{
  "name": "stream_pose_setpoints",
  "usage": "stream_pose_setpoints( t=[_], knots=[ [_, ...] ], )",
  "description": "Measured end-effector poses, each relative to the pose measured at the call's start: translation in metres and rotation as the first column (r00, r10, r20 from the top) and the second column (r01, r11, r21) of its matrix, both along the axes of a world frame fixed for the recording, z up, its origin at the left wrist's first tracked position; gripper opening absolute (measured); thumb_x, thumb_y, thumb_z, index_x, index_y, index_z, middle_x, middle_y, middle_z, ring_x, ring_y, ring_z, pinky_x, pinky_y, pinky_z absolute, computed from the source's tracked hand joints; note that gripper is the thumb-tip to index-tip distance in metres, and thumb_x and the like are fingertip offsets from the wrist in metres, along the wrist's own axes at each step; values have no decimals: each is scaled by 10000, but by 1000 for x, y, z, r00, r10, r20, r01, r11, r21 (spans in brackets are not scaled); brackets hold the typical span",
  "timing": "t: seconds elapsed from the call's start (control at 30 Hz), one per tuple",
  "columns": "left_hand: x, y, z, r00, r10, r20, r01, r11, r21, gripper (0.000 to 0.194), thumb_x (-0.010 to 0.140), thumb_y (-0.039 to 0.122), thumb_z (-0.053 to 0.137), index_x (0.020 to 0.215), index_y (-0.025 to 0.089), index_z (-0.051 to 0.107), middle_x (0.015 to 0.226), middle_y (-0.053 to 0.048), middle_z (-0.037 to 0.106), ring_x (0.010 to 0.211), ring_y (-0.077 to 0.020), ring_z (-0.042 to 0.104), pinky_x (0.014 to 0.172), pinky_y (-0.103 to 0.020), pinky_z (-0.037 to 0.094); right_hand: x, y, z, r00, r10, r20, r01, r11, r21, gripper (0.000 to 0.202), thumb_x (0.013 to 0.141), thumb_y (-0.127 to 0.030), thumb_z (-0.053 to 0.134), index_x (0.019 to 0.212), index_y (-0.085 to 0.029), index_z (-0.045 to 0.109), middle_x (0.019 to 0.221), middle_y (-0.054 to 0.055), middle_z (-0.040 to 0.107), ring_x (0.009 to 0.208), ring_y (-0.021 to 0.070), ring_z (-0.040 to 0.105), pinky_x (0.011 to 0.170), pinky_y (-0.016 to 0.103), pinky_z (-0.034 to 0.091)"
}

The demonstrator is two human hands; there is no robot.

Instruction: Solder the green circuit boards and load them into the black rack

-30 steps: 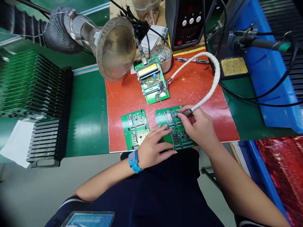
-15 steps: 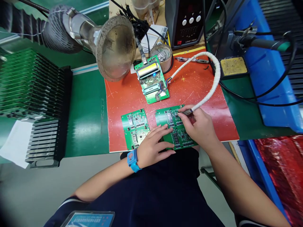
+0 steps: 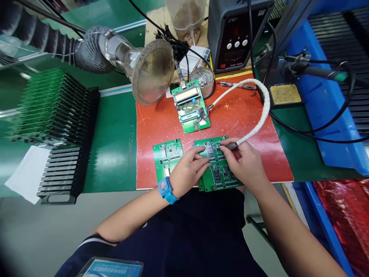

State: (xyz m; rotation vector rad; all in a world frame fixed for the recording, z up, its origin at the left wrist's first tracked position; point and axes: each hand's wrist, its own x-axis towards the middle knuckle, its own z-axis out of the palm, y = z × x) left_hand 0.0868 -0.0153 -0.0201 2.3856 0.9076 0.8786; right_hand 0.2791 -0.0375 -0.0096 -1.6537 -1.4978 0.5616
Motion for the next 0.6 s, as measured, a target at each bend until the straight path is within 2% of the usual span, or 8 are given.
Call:
stream_pose_setpoints(
  t=[0.2, 0.37, 0.5, 0.6],
  knots=[
    [0, 3, -3, 997, -46, -58, 44, 998, -37, 269, 996, 231, 422, 990, 88, 650, 1238, -168, 575, 852, -144, 643, 794, -328, 589, 2, -2, 0, 999, 11, 45, -12, 1000, 21, 138, 880, -326, 625, 966, -221, 643, 927, 55, 702, 746, 194, 665, 721, 357, 566],
    [-2, 3, -4, 996, -53, -74, 51, 998, -32, 256, 992, 244, 444, 1009, 94, 651, 1255, -170, 572, 872, -145, 649, 823, -325, 582, 2, -1, 1, 1000, -3, 21, 3, 1000, 8, 150, 877, -338, 622, 954, -211, 648, 923, 61, 701, 739, 192, 665, 716, 356, 562],
    [-4, 1, 3, 994, -64, -92, 65, 998, 8, 350, 963, 403, 501, 1023, 85, 633, 1275, -198, 548, 935, -185, 653, 879, -383, 570, 2, 0, 6, 997, -30, -71, 24, 997, -80, 187, 858, -360, 645, 965, -207, 649, 910, 49, 702, 695, 179, 660, 688, 341, 558],
    [-4, -2, 9, 991, -50, -121, 53, 998, 22, 475, 905, 505, 556, 1132, 90, 586, 1303, -211, 531, 1061, -245, 625, 909, -420, 556, 5, -11, 13, 983, -77, -168, 65, 995, -72, 189, 845, -348, 669, 987, -226, 644, 926, 31, 703, 675, 158, 656, 666, 303, 570]
  ],
)
